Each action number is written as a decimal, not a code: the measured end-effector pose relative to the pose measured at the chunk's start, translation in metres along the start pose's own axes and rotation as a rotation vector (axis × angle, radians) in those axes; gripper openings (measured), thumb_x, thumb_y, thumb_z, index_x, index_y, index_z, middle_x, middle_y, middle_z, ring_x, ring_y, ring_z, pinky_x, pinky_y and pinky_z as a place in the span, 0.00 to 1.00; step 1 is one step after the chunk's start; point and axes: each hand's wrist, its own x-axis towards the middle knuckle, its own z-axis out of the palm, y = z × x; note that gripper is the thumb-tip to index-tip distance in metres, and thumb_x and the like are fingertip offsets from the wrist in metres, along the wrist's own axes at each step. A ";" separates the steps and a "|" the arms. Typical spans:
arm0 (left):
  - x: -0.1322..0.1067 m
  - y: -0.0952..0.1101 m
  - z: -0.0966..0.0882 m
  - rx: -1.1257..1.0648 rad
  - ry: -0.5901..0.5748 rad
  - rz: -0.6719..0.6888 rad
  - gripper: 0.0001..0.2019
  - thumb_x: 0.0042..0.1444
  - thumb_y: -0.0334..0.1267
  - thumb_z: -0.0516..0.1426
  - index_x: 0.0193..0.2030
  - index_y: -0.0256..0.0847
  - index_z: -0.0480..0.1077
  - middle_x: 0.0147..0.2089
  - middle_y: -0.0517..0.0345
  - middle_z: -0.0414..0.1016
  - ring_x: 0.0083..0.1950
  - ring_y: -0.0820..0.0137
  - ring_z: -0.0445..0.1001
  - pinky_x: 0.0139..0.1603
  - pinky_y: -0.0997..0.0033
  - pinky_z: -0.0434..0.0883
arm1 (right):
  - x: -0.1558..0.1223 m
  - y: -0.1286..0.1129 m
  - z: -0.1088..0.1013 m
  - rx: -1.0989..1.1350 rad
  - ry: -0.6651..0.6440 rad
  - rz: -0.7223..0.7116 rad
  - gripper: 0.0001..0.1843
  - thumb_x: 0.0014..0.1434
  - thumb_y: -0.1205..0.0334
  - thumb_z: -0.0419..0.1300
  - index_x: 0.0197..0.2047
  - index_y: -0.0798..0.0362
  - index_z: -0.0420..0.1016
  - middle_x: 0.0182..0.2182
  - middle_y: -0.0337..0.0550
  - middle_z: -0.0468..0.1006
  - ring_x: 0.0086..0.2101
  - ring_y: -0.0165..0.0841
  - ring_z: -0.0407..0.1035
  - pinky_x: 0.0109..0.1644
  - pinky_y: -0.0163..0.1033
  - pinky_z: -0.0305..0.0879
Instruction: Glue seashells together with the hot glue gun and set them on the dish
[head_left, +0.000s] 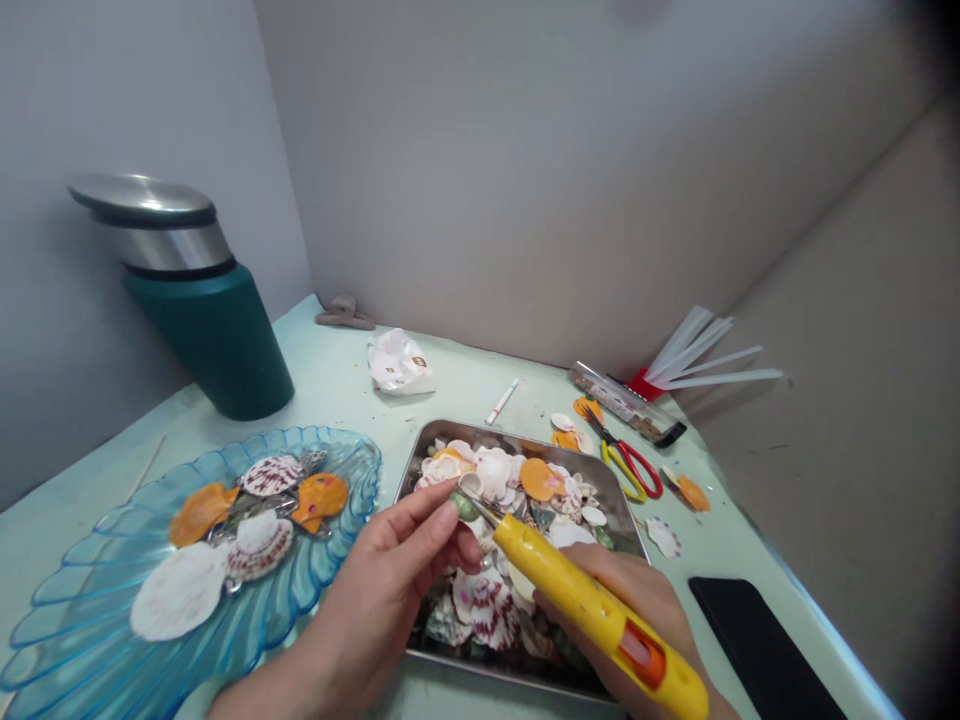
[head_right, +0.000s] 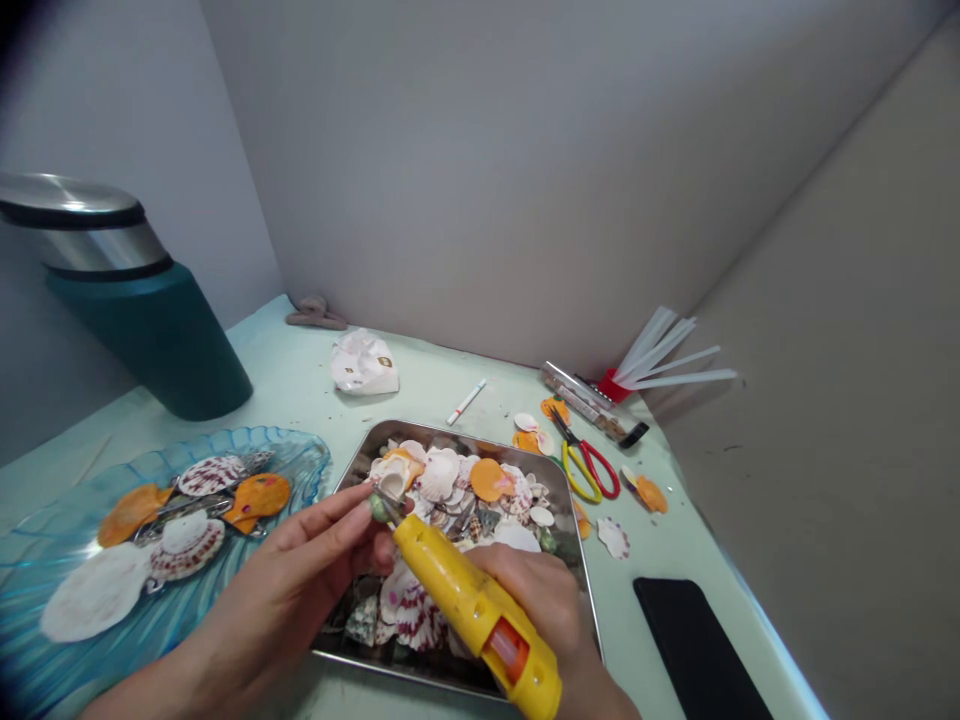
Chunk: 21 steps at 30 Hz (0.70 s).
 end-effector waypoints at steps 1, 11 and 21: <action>0.000 0.000 0.000 -0.002 0.007 -0.001 0.16 0.52 0.40 0.61 0.47 0.38 0.74 0.26 0.57 0.74 0.30 0.73 0.70 0.36 0.73 0.66 | 0.000 0.000 0.000 0.003 0.004 0.005 0.07 0.58 0.59 0.60 0.30 0.52 0.72 0.19 0.36 0.73 0.18 0.29 0.67 0.24 0.31 0.64; 0.000 0.001 0.001 0.032 0.037 0.019 0.19 0.52 0.37 0.62 0.52 0.41 0.70 0.33 0.57 0.76 0.33 0.74 0.72 0.41 0.74 0.67 | 0.000 0.004 0.000 0.060 -0.033 -0.039 0.04 0.58 0.60 0.59 0.34 0.51 0.71 0.22 0.35 0.74 0.19 0.27 0.66 0.24 0.31 0.60; 0.001 0.001 0.004 0.063 0.090 0.085 0.18 0.49 0.37 0.64 0.48 0.43 0.71 0.51 0.56 0.73 0.42 0.72 0.72 0.43 0.74 0.69 | 0.002 0.001 -0.002 0.047 -0.030 -0.037 0.04 0.57 0.61 0.60 0.33 0.51 0.71 0.21 0.35 0.73 0.18 0.27 0.66 0.23 0.30 0.61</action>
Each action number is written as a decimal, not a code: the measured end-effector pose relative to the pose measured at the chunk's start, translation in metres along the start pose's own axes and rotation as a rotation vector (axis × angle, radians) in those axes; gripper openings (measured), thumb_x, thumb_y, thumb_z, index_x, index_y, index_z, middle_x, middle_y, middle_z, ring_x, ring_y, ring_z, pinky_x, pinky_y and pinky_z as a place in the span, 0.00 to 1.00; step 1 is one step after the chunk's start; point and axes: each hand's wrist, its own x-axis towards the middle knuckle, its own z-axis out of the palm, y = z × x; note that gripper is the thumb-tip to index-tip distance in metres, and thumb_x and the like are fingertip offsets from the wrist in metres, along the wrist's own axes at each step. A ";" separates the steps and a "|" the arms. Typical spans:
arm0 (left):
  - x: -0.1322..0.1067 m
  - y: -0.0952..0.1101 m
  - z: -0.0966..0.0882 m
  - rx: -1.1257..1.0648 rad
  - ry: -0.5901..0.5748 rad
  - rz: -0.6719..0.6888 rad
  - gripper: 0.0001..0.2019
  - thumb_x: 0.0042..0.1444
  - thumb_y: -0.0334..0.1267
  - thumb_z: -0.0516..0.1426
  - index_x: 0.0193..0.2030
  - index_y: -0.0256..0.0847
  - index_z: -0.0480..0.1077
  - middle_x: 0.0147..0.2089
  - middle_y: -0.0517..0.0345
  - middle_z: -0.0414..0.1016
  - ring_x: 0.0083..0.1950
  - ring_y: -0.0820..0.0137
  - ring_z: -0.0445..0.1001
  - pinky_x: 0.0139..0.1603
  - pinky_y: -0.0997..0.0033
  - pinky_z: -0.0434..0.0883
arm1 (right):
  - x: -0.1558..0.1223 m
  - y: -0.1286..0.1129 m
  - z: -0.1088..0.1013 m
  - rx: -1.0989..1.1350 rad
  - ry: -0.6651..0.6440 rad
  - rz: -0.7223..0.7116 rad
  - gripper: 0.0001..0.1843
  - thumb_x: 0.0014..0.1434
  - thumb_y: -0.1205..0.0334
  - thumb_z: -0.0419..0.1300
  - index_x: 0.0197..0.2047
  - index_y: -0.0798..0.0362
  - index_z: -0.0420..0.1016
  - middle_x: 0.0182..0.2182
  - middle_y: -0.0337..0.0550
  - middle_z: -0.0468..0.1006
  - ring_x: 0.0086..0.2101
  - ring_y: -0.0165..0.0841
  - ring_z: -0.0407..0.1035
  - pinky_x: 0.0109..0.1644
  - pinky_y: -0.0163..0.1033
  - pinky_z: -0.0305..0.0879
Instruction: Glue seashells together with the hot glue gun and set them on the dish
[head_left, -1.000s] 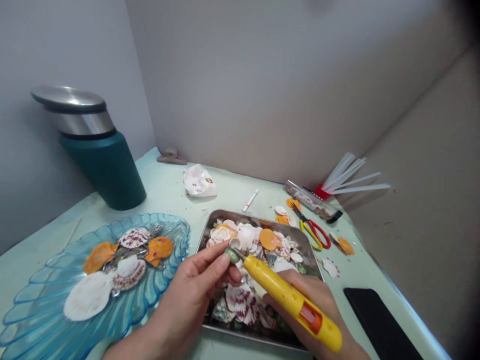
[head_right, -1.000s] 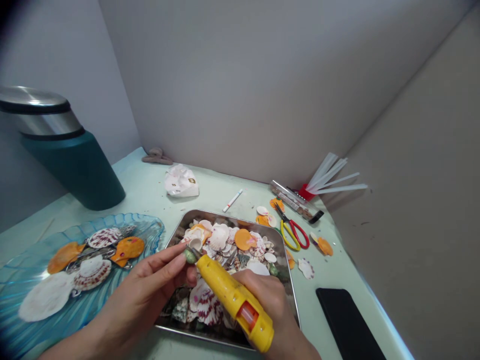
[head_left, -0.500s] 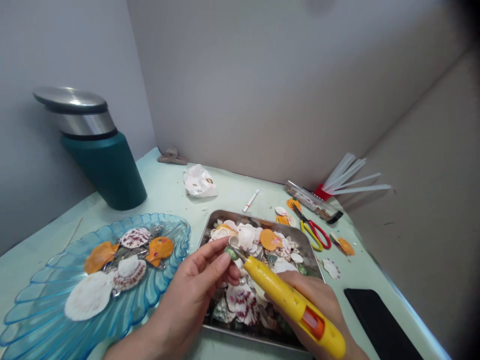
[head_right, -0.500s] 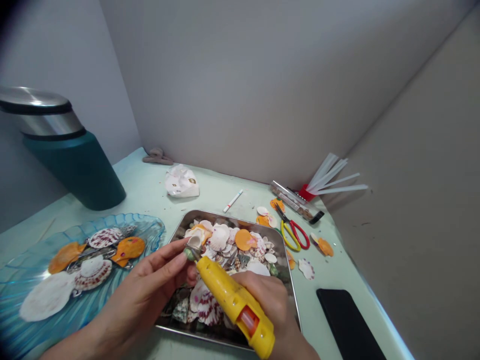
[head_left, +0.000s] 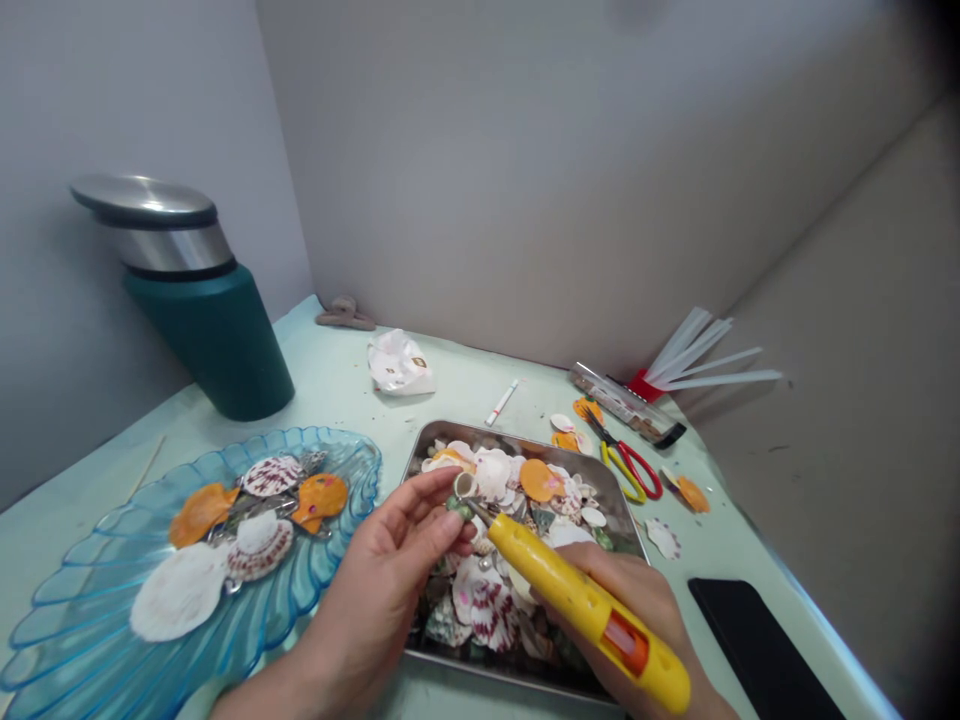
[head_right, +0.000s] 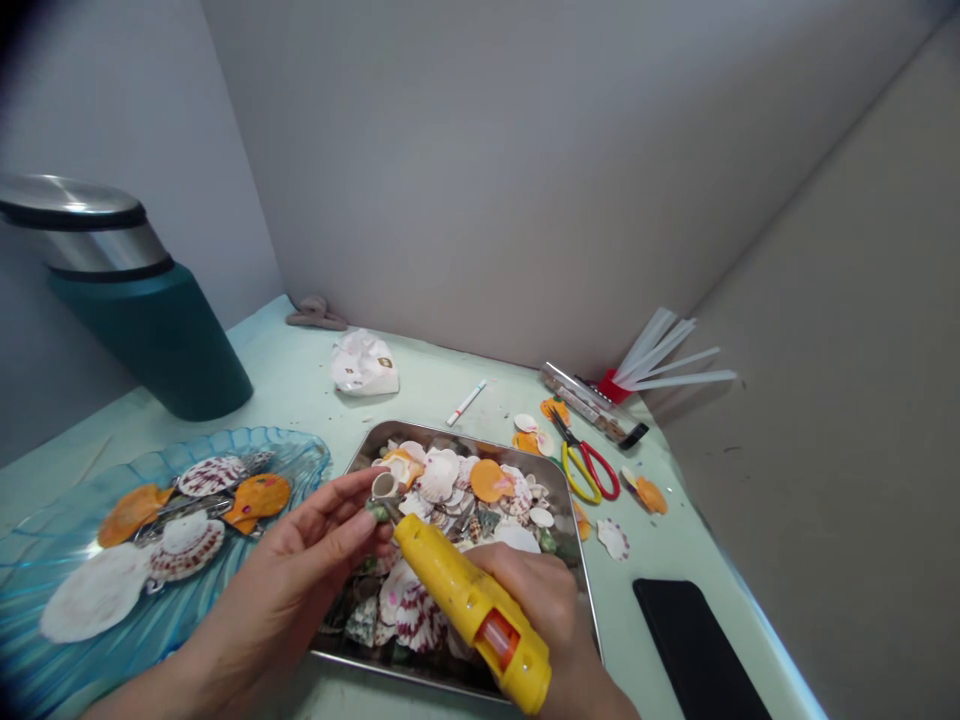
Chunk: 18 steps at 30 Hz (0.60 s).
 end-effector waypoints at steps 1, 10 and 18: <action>0.000 0.000 0.000 -0.002 0.004 0.010 0.18 0.50 0.37 0.64 0.49 0.43 0.71 0.52 0.55 0.72 0.44 0.72 0.71 0.44 0.74 0.69 | -0.001 0.000 0.000 -0.014 0.013 0.023 0.03 0.57 0.62 0.60 0.32 0.51 0.71 0.21 0.34 0.73 0.18 0.27 0.66 0.23 0.30 0.61; -0.001 -0.003 -0.003 0.028 0.016 0.035 0.19 0.49 0.40 0.64 0.48 0.42 0.70 0.44 0.58 0.74 0.38 0.75 0.70 0.42 0.76 0.67 | 0.000 0.000 0.000 -0.132 0.095 0.118 0.03 0.57 0.63 0.61 0.31 0.51 0.71 0.20 0.33 0.73 0.18 0.27 0.68 0.21 0.30 0.64; 0.000 -0.004 -0.004 0.043 -0.068 0.075 0.17 0.50 0.39 0.63 0.47 0.41 0.69 0.42 0.57 0.72 0.38 0.75 0.70 0.41 0.75 0.68 | -0.003 0.000 -0.001 -0.190 0.140 0.093 0.04 0.58 0.62 0.60 0.32 0.52 0.72 0.22 0.35 0.75 0.19 0.29 0.70 0.21 0.31 0.66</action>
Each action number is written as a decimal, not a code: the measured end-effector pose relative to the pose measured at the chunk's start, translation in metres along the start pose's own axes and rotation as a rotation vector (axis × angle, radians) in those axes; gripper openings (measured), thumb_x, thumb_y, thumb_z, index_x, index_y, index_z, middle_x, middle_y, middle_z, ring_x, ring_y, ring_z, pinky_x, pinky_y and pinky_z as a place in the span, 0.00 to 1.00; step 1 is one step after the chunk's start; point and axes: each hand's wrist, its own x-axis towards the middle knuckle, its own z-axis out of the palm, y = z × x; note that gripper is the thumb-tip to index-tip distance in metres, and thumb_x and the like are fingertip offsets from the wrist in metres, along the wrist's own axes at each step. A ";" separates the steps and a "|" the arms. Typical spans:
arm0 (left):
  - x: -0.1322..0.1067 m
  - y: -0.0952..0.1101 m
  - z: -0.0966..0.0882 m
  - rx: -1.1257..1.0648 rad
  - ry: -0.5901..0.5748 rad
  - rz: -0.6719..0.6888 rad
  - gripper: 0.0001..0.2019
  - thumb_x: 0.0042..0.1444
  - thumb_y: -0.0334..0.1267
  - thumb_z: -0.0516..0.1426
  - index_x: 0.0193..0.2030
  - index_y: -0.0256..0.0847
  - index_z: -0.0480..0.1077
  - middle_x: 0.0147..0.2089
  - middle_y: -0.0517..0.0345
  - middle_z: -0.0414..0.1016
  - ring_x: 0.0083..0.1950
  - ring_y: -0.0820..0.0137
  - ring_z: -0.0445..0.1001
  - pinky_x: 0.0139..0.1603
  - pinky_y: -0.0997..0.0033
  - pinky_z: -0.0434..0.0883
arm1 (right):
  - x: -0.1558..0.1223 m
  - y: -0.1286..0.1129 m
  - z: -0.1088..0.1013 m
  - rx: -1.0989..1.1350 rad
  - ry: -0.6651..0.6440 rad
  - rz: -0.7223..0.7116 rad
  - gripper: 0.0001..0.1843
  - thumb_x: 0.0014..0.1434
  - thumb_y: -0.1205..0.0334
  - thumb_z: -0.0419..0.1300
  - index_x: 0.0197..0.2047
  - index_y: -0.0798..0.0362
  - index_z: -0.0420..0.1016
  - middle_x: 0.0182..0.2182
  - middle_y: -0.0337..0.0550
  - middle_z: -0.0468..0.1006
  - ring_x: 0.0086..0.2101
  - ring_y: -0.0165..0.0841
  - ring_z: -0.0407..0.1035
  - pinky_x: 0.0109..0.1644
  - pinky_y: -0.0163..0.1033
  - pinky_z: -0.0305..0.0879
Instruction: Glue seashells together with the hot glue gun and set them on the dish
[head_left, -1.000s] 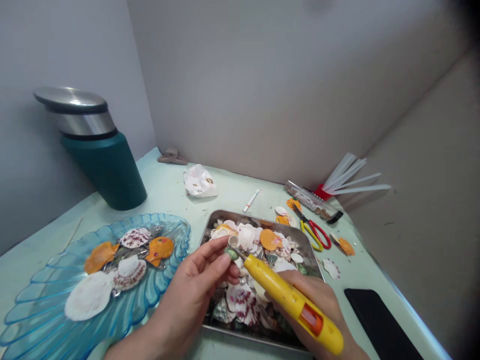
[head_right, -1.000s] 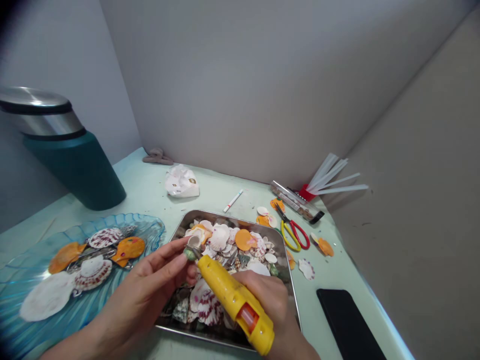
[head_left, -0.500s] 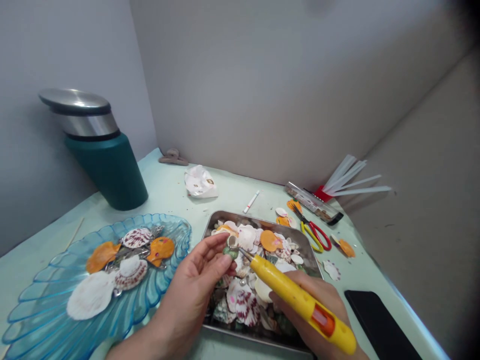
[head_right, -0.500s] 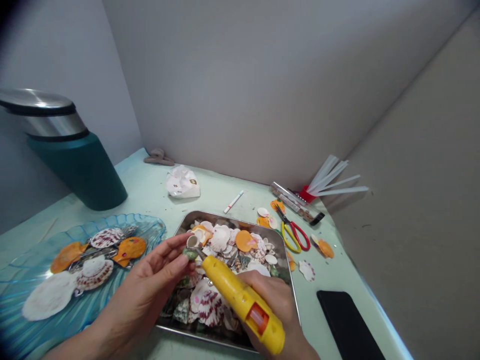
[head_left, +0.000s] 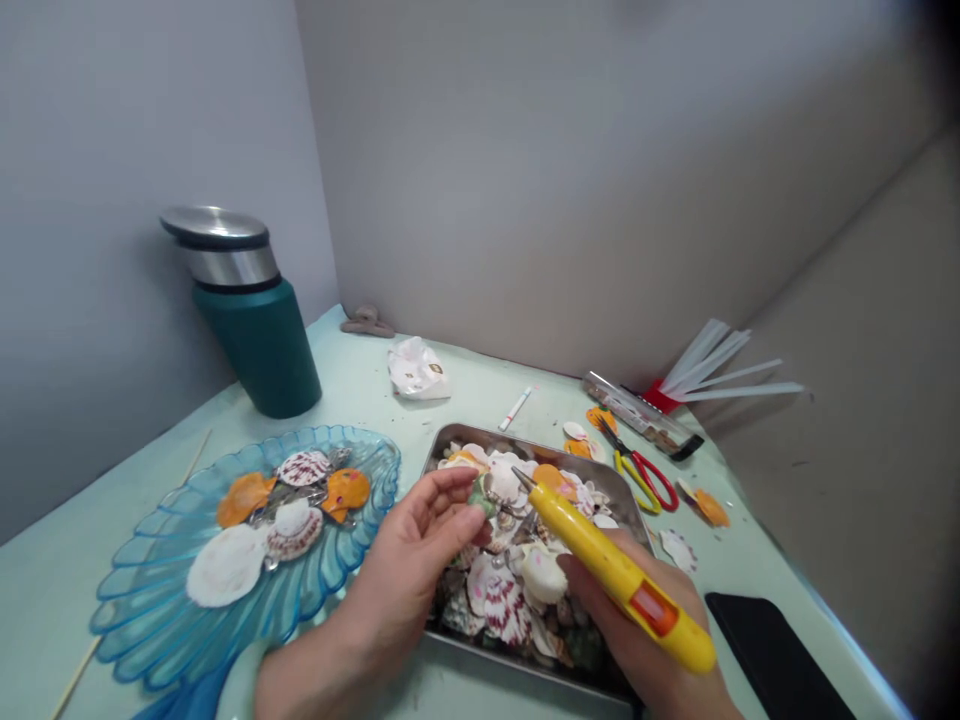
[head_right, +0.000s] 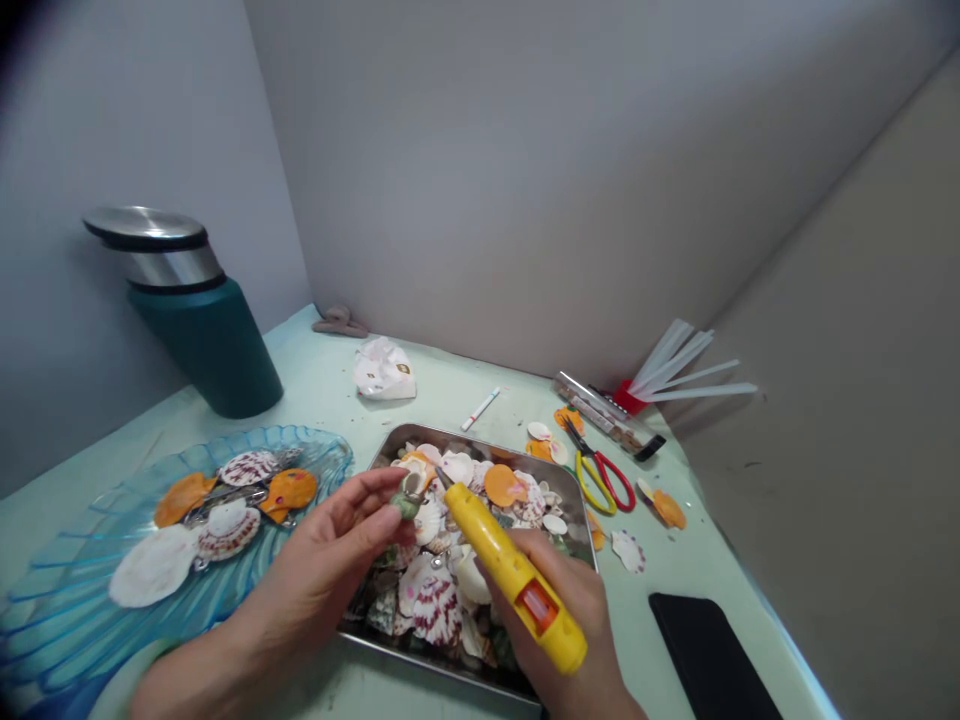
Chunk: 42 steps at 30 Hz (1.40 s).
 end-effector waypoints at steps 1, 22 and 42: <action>0.000 0.000 0.000 -0.003 -0.014 0.003 0.17 0.51 0.38 0.63 0.48 0.41 0.69 0.43 0.56 0.72 0.39 0.75 0.71 0.42 0.74 0.69 | -0.001 0.001 0.000 -0.013 0.013 -0.004 0.05 0.57 0.61 0.60 0.31 0.51 0.72 0.21 0.34 0.74 0.18 0.29 0.69 0.20 0.31 0.65; -0.050 0.098 -0.101 1.156 0.465 0.321 0.23 0.50 0.48 0.59 0.53 0.45 0.69 0.42 0.55 0.76 0.37 0.67 0.73 0.40 0.67 0.70 | -0.014 0.020 0.005 -0.086 0.072 -0.043 0.09 0.57 0.56 0.59 0.39 0.50 0.73 0.31 0.40 0.79 0.25 0.33 0.74 0.29 0.34 0.69; -0.051 0.082 -0.113 1.588 0.303 0.423 0.12 0.55 0.43 0.55 0.44 0.46 0.72 0.45 0.52 0.77 0.32 0.67 0.72 0.35 0.69 0.66 | -0.021 0.030 0.008 -0.101 0.117 -0.048 0.12 0.52 0.59 0.61 0.42 0.43 0.70 0.33 0.37 0.79 0.28 0.39 0.76 0.32 0.35 0.73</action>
